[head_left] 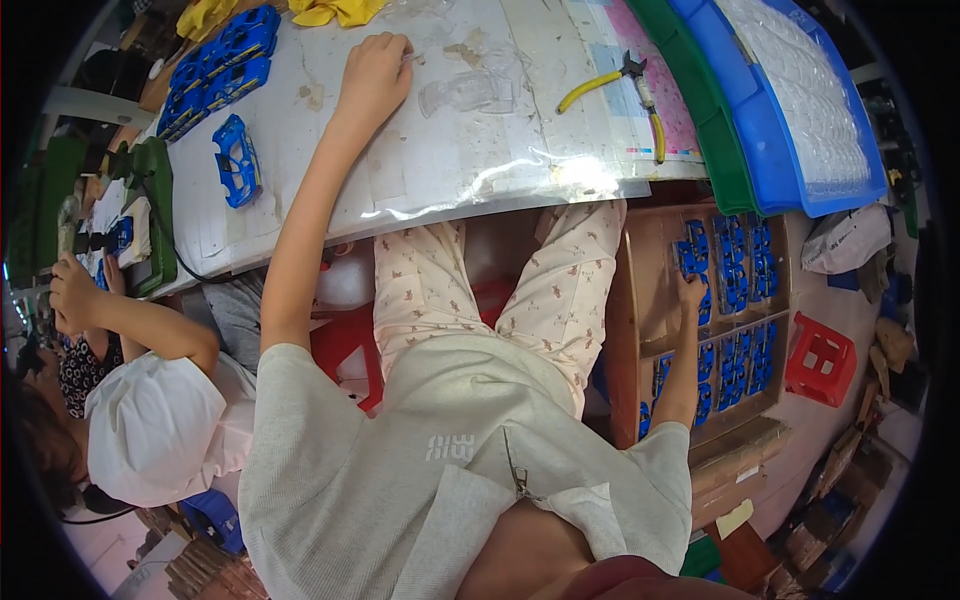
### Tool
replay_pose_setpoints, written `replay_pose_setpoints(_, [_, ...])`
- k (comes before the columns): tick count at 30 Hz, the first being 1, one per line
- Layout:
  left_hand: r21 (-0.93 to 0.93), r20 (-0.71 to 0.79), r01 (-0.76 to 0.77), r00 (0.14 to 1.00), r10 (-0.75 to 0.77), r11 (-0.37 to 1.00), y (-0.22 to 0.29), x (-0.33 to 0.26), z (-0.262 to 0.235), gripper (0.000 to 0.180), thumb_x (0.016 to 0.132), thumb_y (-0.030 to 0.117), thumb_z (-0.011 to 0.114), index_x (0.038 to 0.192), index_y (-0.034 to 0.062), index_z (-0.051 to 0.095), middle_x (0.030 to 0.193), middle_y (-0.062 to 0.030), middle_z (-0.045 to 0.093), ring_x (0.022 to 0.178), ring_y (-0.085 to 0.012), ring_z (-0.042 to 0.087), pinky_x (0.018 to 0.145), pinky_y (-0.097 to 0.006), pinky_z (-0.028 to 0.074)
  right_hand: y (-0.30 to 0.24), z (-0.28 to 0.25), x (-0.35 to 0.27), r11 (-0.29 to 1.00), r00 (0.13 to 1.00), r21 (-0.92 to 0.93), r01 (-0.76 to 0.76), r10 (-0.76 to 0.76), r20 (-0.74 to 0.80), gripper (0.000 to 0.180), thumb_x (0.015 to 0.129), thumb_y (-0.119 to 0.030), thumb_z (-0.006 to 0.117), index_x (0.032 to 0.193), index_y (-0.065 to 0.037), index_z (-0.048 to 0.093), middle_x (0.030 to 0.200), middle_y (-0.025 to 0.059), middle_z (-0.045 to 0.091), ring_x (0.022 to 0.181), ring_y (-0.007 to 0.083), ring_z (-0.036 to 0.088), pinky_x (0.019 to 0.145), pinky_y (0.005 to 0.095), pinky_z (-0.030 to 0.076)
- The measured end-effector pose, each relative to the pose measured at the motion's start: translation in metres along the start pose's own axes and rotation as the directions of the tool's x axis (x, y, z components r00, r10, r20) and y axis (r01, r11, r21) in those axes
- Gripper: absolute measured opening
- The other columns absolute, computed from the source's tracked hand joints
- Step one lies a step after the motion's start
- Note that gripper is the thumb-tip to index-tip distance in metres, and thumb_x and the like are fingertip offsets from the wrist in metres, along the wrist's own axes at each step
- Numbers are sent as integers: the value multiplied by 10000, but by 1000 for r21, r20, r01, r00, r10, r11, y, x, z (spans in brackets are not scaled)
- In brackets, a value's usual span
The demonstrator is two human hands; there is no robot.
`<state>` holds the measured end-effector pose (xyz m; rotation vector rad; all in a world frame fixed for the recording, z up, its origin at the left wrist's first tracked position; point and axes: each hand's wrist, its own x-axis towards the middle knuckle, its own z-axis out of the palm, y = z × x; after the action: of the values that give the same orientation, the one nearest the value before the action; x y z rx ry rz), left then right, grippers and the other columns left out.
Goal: The person repeatedly picks up toy car body frames and transparent plastic window inserts, fits the plastic windows into the car frames by hand, and places the assembled car bodies onto the table.
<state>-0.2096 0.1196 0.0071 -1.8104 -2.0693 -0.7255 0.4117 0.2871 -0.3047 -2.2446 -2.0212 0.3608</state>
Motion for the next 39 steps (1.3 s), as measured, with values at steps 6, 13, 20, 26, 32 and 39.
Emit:
replay_pose_setpoints(6, [-131,-139,140,978,-158,981,23,-18,-28,89,741,89,566,792,18,552,747,-116,591,739,-245,568,725,-321,423,28,-17,-23,994,995,38,102,-102,9,581,600,-516,714,811,13,600,900,250,562,883,380,508,809,396,411])
replay_pose_setpoints(13, [-688,63,353,899,-433,634,70,-58,-60,86,815,92,514,829,8,519,741,-58,558,718,-122,512,665,-239,390,17,-49,-31,996,989,-78,44,-32,148,463,620,-438,725,792,-16,637,954,221,540,879,361,538,801,389,435])
replay_pose_setpoints(20, [-186,-6,-241,970,244,953,131,-83,-46,152,695,107,654,765,49,532,726,-62,494,760,-218,484,703,-325,383,15,-63,-39,969,983,-169,182,-176,45,323,666,-321,686,794,-27,647,810,234,580,865,349,568,747,389,451])
replay_pose_setpoints(26, [-272,364,-488,745,558,829,162,-116,-54,141,652,112,583,753,34,523,773,-56,505,820,-196,489,754,-300,396,5,-110,-45,990,992,113,85,-95,85,371,709,-341,637,691,28,593,550,117,561,548,256,564,583,338,445])
replay_pose_setpoints(32, [-300,315,-495,755,575,815,162,-128,-56,168,618,112,545,764,31,531,760,-47,501,781,-185,491,725,-283,394,-62,-174,-107,457,893,799,-391,-19,449,344,817,-404,579,846,-61,581,717,-4,551,624,124,529,540,266,427])
replay_pose_setpoints(39, [-300,211,-449,829,517,842,164,-125,-59,162,662,104,612,794,41,543,762,-45,510,749,-193,496,683,-309,395,-122,-182,-177,-234,784,810,-538,-491,379,927,677,-490,645,1305,58,240,983,151,540,699,227,536,643,353,420])
